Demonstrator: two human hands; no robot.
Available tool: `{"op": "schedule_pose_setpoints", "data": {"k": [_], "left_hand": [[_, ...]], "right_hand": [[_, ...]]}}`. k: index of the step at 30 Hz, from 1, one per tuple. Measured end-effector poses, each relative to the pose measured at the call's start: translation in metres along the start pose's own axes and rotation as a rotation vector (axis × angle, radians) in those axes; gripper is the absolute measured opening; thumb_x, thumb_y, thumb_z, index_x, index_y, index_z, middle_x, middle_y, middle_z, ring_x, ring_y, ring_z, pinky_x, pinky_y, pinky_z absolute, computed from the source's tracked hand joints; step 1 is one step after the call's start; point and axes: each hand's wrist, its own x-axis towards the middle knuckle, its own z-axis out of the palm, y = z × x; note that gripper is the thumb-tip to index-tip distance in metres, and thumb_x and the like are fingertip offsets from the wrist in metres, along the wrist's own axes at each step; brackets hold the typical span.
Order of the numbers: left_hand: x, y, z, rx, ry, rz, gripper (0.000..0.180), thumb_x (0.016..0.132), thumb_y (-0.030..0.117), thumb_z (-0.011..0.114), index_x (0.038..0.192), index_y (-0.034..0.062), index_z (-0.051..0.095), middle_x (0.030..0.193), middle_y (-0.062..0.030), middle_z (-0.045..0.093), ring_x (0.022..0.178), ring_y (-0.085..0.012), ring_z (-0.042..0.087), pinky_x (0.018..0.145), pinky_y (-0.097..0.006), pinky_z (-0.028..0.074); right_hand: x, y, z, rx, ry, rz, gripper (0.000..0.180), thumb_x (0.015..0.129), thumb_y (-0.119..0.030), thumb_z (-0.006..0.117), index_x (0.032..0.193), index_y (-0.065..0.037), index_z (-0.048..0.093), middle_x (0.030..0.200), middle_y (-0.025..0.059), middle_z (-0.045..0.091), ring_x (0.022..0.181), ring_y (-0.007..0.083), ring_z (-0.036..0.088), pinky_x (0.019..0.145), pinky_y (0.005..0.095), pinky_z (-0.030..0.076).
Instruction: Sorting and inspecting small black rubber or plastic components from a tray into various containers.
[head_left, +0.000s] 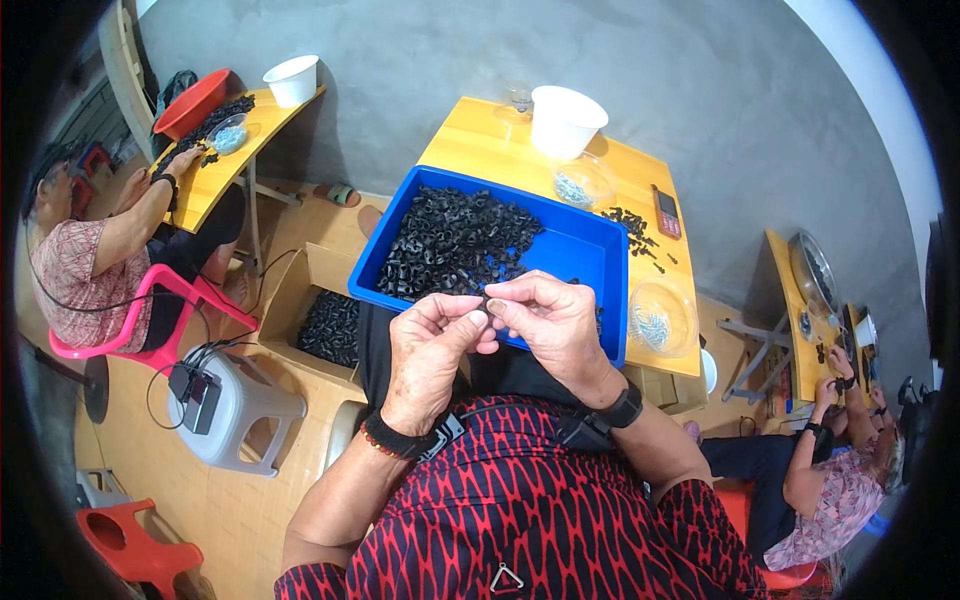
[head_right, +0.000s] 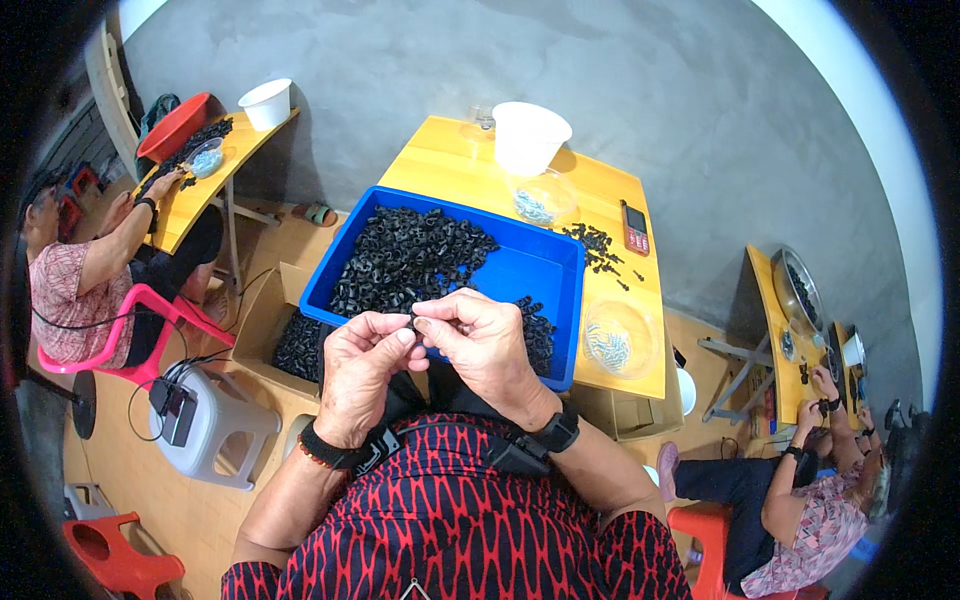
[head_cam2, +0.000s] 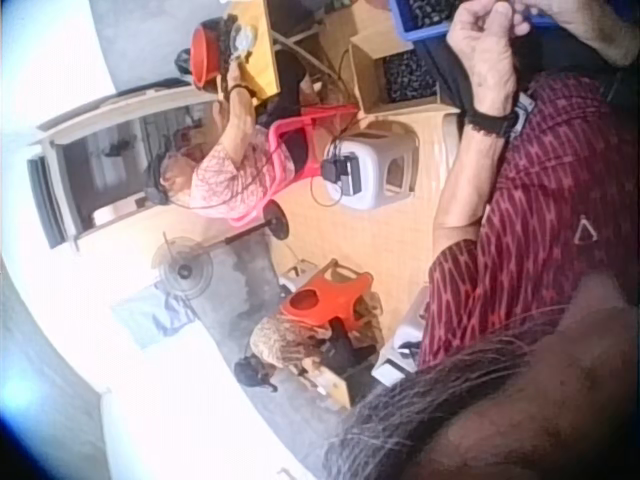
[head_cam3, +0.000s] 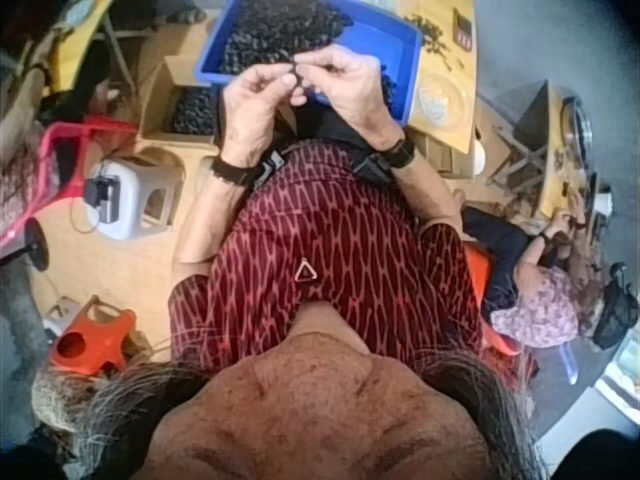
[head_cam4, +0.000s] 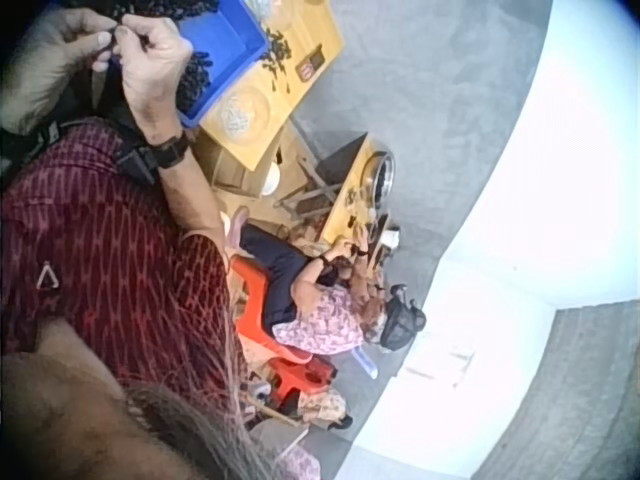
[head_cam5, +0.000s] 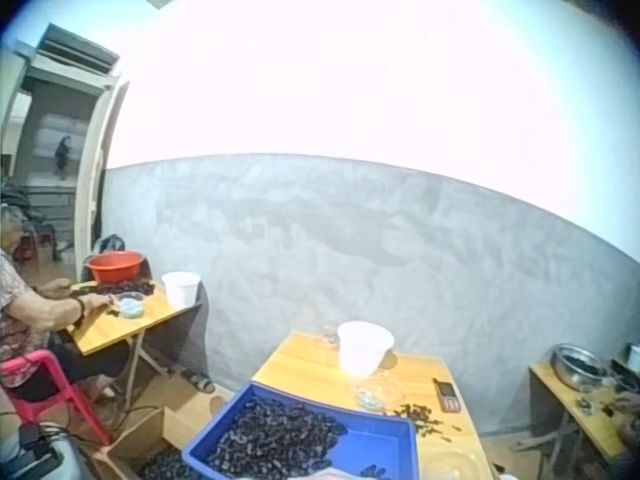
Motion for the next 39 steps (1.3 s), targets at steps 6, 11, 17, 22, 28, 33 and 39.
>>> {"op": "schedule_pose_setpoints", "data": {"k": [6, 11, 17, 22, 28, 33, 39], "left_hand": [[-0.001, 0.0, -0.001, -0.013, 0.013, 0.003, 0.012, 0.092, 0.0, 0.065, 0.104, -0.0026, 0.063, 0.092, -0.0141, 0.071, 0.076, -0.018, 0.071, 0.07, -0.031, 0.062], [0.0, -0.003, -0.001, -0.006, 0.001, 0.012, 0.013, 0.092, -0.001, 0.064, 0.105, -0.0027, 0.062, 0.092, -0.014, 0.071, 0.076, -0.0183, 0.071, 0.071, -0.032, 0.062], [0.001, -0.005, -0.002, 0.002, 0.007, -0.002, 0.013, 0.093, -0.001, 0.064, 0.106, -0.0026, 0.063, 0.094, -0.0143, 0.071, 0.077, -0.0187, 0.071, 0.072, -0.033, 0.062], [0.002, -0.009, -0.007, -0.009, -0.022, -0.018, 0.011, 0.094, 0.005, 0.065, 0.103, -0.0019, 0.064, 0.093, -0.013, 0.071, 0.077, -0.0182, 0.071, 0.073, -0.033, 0.062], [0.003, -0.009, -0.007, -0.048, -0.004, -0.078, 0.007, 0.094, 0.006, 0.063, 0.097, -0.0003, 0.064, 0.089, -0.0096, 0.069, 0.07, -0.0154, 0.066, 0.064, -0.03, 0.058], [0.003, -0.008, -0.007, -0.05, 0.001, -0.068, 0.009, 0.093, 0.006, 0.065, 0.096, -0.0026, 0.065, 0.089, -0.0088, 0.069, 0.073, -0.0122, 0.064, 0.068, -0.025, 0.054], [-0.001, -0.007, 0.002, 0.076, 0.01, -0.02, 0.01, 0.093, 0.007, 0.066, 0.096, -0.0026, 0.065, 0.09, -0.0064, 0.069, 0.08, -0.0096, 0.063, 0.074, -0.023, 0.052]], "right_hand": [[-0.001, -0.001, 0.0, -0.045, -0.015, -0.026, 0.016, 0.088, 0.004, 0.066, 0.103, 0.005, 0.071, 0.091, 0.0078, 0.067, 0.078, 0.0088, 0.064, 0.068, 0.0215, 0.053], [-0.002, 0.001, 0.002, 0.022, 0.0, 0.014, 0.015, 0.088, 0.005, 0.066, 0.102, 0.004, 0.072, 0.089, 0.0072, 0.066, 0.077, 0.0087, 0.063, 0.067, 0.0217, 0.052], [-0.001, 0.001, 0.004, -0.068, 0.016, -0.11, 0.009, 0.088, 0.003, 0.067, 0.096, 0.002, 0.071, 0.086, 0.0077, 0.065, 0.075, 0.0105, 0.062, 0.065, 0.0231, 0.051], [-0.003, -0.001, 0.004, -0.297, 0.03, -0.237, 0.011, 0.086, 0.003, 0.068, 0.096, 0.001, 0.072, 0.088, 0.0084, 0.064, 0.074, 0.0125, 0.063, 0.063, 0.0239, 0.051], [-0.002, -0.004, -0.007, -0.301, -0.089, -0.176, 0.022, 0.084, -0.002, 0.071, 0.106, 0.002, 0.069, 0.093, 0.0077, 0.063, 0.076, 0.0123, 0.062, 0.064, 0.0247, 0.051], [-0.001, -0.023, -0.007, -0.433, -0.199, -0.118, 0.042, 0.08, -0.01, 0.077, 0.117, 0.002, 0.063, 0.092, 0.0115, 0.062, 0.074, 0.0201, 0.064, 0.065, 0.0306, 0.053], [0.005, -0.017, -0.007, -0.783, -0.299, -0.28, 0.039, 0.077, -0.014, 0.076, 0.109, 0.002, 0.063, 0.09, 0.0182, 0.063, 0.077, 0.0356, 0.064, 0.066, 0.0424, 0.053]]}}
